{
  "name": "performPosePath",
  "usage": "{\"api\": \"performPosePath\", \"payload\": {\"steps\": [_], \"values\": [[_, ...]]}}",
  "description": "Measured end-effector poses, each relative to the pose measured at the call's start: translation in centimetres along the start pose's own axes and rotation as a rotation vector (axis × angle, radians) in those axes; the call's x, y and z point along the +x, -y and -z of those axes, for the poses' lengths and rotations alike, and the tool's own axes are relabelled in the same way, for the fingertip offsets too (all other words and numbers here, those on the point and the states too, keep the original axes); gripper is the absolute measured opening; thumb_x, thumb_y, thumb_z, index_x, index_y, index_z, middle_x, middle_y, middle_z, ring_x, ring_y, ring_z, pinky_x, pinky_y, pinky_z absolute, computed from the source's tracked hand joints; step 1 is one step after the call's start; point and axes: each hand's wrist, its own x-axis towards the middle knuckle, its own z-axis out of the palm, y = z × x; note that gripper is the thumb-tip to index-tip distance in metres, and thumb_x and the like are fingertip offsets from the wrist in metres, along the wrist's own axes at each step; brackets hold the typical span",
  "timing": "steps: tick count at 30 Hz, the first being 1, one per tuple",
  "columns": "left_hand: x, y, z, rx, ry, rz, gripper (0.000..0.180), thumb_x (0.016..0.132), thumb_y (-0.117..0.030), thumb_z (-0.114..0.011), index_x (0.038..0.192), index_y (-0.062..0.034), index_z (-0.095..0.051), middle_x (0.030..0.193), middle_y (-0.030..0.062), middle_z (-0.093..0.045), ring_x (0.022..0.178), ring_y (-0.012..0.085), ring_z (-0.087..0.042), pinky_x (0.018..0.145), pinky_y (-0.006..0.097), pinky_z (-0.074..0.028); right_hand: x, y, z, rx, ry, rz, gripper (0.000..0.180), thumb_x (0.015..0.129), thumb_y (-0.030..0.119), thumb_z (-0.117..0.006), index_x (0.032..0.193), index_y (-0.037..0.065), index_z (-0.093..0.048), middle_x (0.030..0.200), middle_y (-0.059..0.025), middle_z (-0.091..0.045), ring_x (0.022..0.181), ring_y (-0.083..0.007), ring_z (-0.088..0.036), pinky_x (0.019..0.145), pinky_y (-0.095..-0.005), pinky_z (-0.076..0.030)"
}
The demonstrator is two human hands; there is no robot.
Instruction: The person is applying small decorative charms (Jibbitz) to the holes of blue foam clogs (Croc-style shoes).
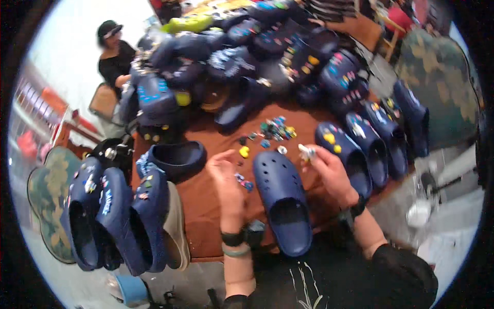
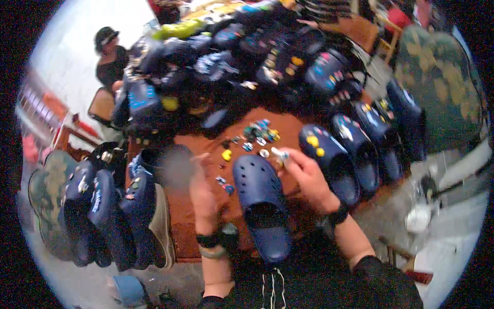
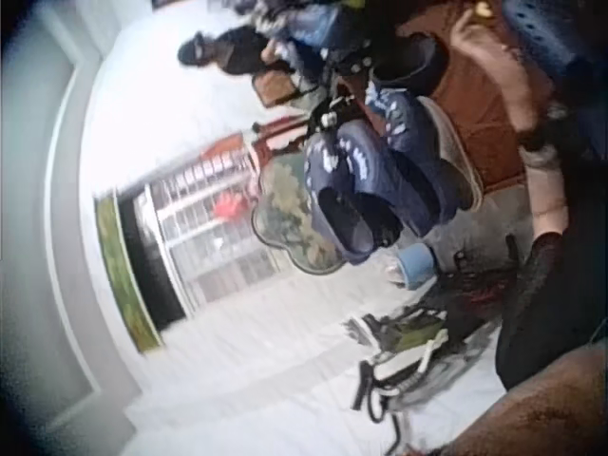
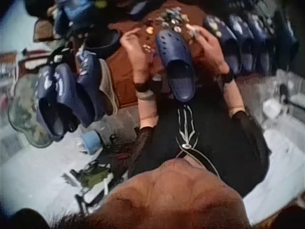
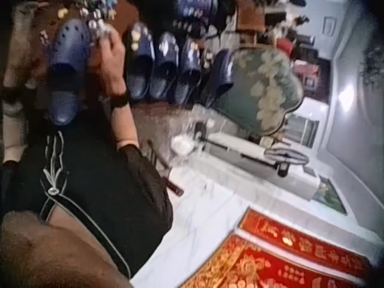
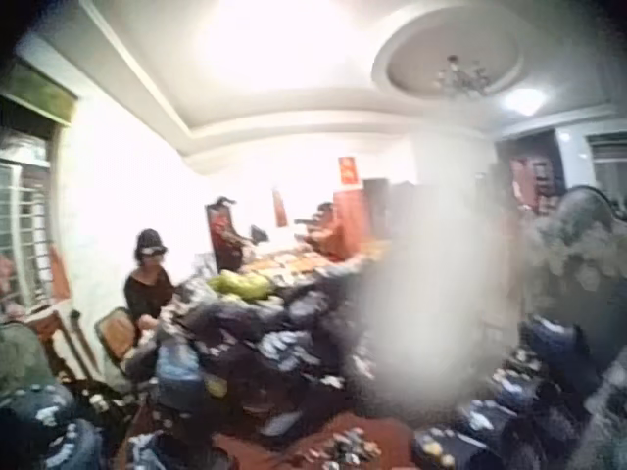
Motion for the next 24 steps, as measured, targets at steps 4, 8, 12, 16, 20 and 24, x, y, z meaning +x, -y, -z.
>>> {"api": "performPosePath", "payload": {"steps": [4,8,12,16,20,24], "values": [[2.9,7.5,3.2,0.098,-0.05,0.145,0.025,0.1,-0.03,-0.044,0.104,-0.006,-0.051,0.092,0.0025,-0.056,0.08,0.0086,-0.05,0.069,0.024,-0.042,0.6,-3.4,3.0,0.272,-0.058,-0.191,0.029,0.097,0.017,-0.052,0.12,0.0,-0.058,0.102,-0.0032,-0.064,0.087,-0.0062,-0.057,0.078,-0.021,-0.046],[2.1,11.4,2.4,0.075,-0.013,0.17,0.02,0.099,-0.024,-0.048,0.09,-0.0064,-0.053,0.077,-0.001,-0.053,0.064,0.0064,-0.047,0.057,0.022,-0.04,1.1,-4.9,3.4,0.305,-0.025,-0.267,0.027,0.095,0.016,-0.055,0.118,0.002,-0.058,0.099,-0.0003,-0.064,0.084,-0.0054,-0.058,0.072,-0.0184,-0.045],[2.0,11.5,2.6,0.226,-0.041,0.128,0.021,0.099,-0.023,-0.049,0.087,-0.0067,-0.054,0.073,-0.0017,-0.051,0.062,0.006,-0.046,0.057,0.022,-0.039,1.0,-4.1,4.1,0.241,0.225,-0.25,0.022,0.094,0.015,-0.056,0.112,0.003,-0.06,0.095,0.0023,-0.063,0.085,-0.0045,-0.056,0.075,-0.0195,-0.044],[1.8,11.2,2.7,0.08,-0.05,0.143,0.024,0.099,-0.026,-0.05,0.088,-0.0052,-0.055,0.072,-0.0019,-0.051,0.062,0.0057,-0.046,0.057,0.021,-0.039,1.9,-4.5,4.4,0.079,0.582,-0.165,0.017,0.094,0.012,-0.052,0.104,0.005,-0.064,0.094,0.0006,-0.063,0.087,-0.0074,-0.057,0.078,-0.0228,-0.045],[1.8,11.3,2.5,0.112,-0.048,0.097,0.023,0.098,-0.024,-0.051,0.088,-0.0046,-0.056,0.072,-0.0026,-0.05,0.062,0.0048,-0.045,0.057,0.021,-0.038,2.6,-5.3,3.0,-0.139,0.552,-0.09,0.016,0.093,0.011,-0.053,0.099,0.002,-0.065,0.092,-0.0007,-0.064,0.087,-0.0082,-0.057,0.08,-0.0239,-0.046],[1.6,10.7,2.2,0.03,-0.034,0.14,0.022,0.099,-0.023,-0.051,0.086,-0.0054,-0.055,0.071,-0.0032,-0.049,0.061,0.0043,-0.044,0.056,0.021,-0.037,1.7,-5.5,3.0,0.008,0.378,-0.314,0.019,0.092,0.014,-0.057,0.105,0.002,-0.065,0.096,-0.0015,-0.064,0.09,-0.0094,-0.057,0.083,-0.0259,-0.045]]}}
